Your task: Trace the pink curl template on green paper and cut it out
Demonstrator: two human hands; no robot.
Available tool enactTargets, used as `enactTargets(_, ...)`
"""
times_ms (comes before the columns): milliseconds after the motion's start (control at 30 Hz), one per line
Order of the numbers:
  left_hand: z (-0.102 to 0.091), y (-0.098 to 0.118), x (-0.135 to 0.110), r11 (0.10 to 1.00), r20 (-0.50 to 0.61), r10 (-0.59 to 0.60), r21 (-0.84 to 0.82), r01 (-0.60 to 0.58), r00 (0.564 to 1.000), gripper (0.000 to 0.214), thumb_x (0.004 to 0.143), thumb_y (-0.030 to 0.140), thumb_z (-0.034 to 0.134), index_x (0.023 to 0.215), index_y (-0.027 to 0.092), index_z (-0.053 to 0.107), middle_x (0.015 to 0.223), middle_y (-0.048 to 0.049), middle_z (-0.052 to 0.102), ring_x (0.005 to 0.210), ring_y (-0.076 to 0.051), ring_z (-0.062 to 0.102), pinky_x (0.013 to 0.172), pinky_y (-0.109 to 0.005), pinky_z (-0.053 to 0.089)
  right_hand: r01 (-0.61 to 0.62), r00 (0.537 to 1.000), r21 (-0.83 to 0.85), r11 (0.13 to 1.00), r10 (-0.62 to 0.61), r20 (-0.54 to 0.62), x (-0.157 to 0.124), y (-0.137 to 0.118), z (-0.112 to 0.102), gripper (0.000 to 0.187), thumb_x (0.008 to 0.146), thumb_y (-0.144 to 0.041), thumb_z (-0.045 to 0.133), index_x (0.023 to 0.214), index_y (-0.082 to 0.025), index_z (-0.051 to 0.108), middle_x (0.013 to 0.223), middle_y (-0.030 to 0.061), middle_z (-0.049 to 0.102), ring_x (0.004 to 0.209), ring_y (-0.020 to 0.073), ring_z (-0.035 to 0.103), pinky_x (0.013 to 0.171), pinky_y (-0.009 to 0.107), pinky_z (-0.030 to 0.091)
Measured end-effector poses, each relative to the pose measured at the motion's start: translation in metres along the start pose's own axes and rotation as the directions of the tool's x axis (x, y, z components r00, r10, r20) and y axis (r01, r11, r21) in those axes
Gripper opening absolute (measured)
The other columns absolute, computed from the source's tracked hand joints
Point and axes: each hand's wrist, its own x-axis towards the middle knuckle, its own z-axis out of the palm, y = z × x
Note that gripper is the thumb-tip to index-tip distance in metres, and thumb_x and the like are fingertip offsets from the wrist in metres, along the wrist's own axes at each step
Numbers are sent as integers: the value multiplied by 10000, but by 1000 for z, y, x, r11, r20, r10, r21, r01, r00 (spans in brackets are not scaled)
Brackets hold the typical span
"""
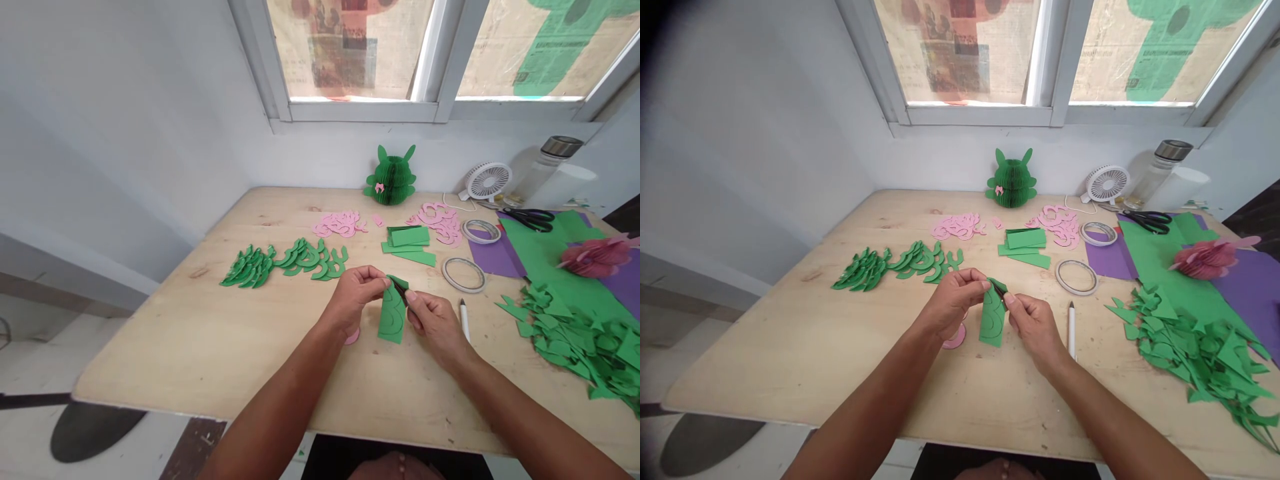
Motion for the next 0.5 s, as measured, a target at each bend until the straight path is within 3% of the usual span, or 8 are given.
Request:
enactTargets(300,-4,7,-2,998,56,-16,55,13,998,183,582,247,719,602,139,572,607,-5,587,590,-114,544,664,-285,445,-7,1000,-51,999,7,9,-1,-3,0,423,824,-551,518,669,-159,561,451,-79,275,426,70,186,434,256,109)
enactTargets(500,-5,7,-1,998,63,-32,49,29,997,175,573,231,720,598,135,576,587,4,567,591,-117,547,686,-304,459,4,1000,-96,995,-3,12,0,-5,-2,448,820,-567,509,685,-146,585,456,-76,270,436,71,189,439,253,117)
